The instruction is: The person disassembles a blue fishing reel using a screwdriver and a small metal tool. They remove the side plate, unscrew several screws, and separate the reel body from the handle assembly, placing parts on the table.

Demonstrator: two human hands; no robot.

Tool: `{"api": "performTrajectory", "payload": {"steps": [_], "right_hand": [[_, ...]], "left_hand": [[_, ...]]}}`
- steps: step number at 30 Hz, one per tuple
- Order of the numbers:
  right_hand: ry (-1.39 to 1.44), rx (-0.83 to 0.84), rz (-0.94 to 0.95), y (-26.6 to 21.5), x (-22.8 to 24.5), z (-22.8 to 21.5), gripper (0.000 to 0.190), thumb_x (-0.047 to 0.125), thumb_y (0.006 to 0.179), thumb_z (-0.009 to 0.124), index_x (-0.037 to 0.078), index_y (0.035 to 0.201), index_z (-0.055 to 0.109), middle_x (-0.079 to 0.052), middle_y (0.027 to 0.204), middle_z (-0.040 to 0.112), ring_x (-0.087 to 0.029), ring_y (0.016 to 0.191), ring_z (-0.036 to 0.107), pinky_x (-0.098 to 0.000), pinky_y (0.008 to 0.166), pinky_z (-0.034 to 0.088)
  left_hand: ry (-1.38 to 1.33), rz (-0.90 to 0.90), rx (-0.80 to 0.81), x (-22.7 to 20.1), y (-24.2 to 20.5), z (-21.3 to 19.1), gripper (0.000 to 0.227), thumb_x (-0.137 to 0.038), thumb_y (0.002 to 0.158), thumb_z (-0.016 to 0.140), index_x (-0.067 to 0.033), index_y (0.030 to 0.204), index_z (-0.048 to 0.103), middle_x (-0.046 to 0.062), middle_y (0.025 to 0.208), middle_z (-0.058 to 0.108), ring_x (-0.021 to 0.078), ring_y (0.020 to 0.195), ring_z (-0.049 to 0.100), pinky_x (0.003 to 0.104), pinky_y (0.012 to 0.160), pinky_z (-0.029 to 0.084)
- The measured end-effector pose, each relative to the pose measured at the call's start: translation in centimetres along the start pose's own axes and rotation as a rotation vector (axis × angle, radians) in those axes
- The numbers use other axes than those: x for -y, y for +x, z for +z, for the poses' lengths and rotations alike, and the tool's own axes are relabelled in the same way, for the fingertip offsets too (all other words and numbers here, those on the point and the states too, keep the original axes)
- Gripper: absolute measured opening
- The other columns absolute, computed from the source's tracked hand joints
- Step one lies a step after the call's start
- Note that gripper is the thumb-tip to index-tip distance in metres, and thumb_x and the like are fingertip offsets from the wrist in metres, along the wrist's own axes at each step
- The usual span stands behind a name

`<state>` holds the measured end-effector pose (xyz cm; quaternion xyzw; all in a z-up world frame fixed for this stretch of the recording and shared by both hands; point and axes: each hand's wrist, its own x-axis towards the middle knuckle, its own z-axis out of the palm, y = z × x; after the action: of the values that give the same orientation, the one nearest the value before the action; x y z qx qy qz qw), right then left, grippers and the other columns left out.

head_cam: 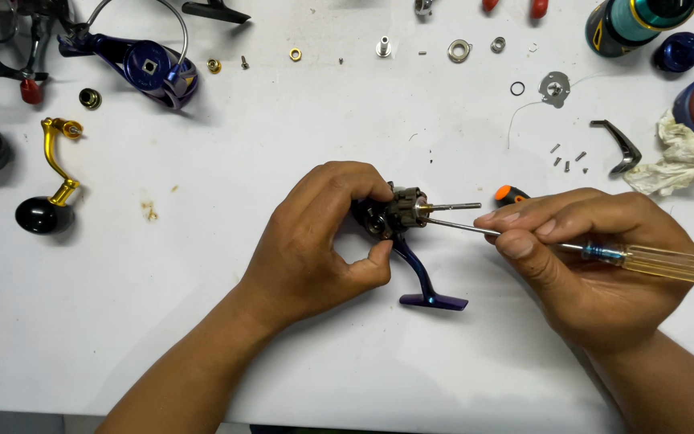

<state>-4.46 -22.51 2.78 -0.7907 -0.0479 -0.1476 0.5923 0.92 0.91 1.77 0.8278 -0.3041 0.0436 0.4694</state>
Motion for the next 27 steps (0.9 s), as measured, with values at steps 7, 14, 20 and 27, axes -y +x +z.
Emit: {"api": "performTrajectory", "payload": {"steps": [7, 14, 20, 27], "right_hand": [[0.004, 0.033, -0.053, -0.3, -0.3, -0.1, 0.028, -0.004, 0.087, 0.071, 0.005, 0.091, 0.045, -0.017, 0.082, 0.064, -0.027, 0.084, 0.077, -0.0368, 0.083, 0.072], [-0.012, 0.143, -0.182, -0.4, -0.5, -0.3, 0.028, -0.007, 0.077, 0.077, 0.003, 0.086, 0.053, -0.016, 0.083, 0.068, -0.028, 0.079, 0.081, -0.0366, 0.078, 0.076], [0.039, 0.091, -0.098, -0.9, -0.7, 0.6, 0.029, -0.004, 0.079, 0.076, 0.005, 0.089, 0.05, -0.011, 0.075, 0.063, -0.03, 0.084, 0.082, -0.0323, 0.076, 0.073], [0.121, 0.046, -0.077, -1.3, -0.7, 0.8, 0.029, 0.008, 0.084, 0.072, 0.01, 0.095, 0.046, -0.012, 0.083, 0.061, -0.027, 0.085, 0.079, -0.0417, 0.084, 0.078]], "left_hand": [[-0.074, -0.012, 0.041, 0.2, 0.1, -0.1, 0.048, 0.002, 0.071, 0.074, -0.0017, 0.114, 0.053, 0.01, 0.106, 0.062, 0.0239, 0.094, 0.063, 0.03, 0.081, 0.055], [-0.085, 0.034, 0.06, 0.9, -0.1, 0.0, 0.054, 0.002, 0.077, 0.072, -0.0009, 0.127, 0.054, 0.015, 0.113, 0.064, 0.0266, 0.102, 0.065, 0.033, 0.09, 0.057], [-0.145, 0.012, 0.024, 1.5, -0.4, 0.1, 0.057, 0.002, 0.079, 0.077, -0.0038, 0.132, 0.057, 0.013, 0.115, 0.06, 0.0224, 0.099, 0.065, 0.028, 0.087, 0.058], [-0.355, -0.155, 0.054, 1.3, -0.6, 0.2, 0.053, 0.0, 0.081, 0.075, -0.008, 0.131, 0.059, 0.009, 0.116, 0.056, 0.019, 0.107, 0.062, 0.028, 0.093, 0.069]]}}
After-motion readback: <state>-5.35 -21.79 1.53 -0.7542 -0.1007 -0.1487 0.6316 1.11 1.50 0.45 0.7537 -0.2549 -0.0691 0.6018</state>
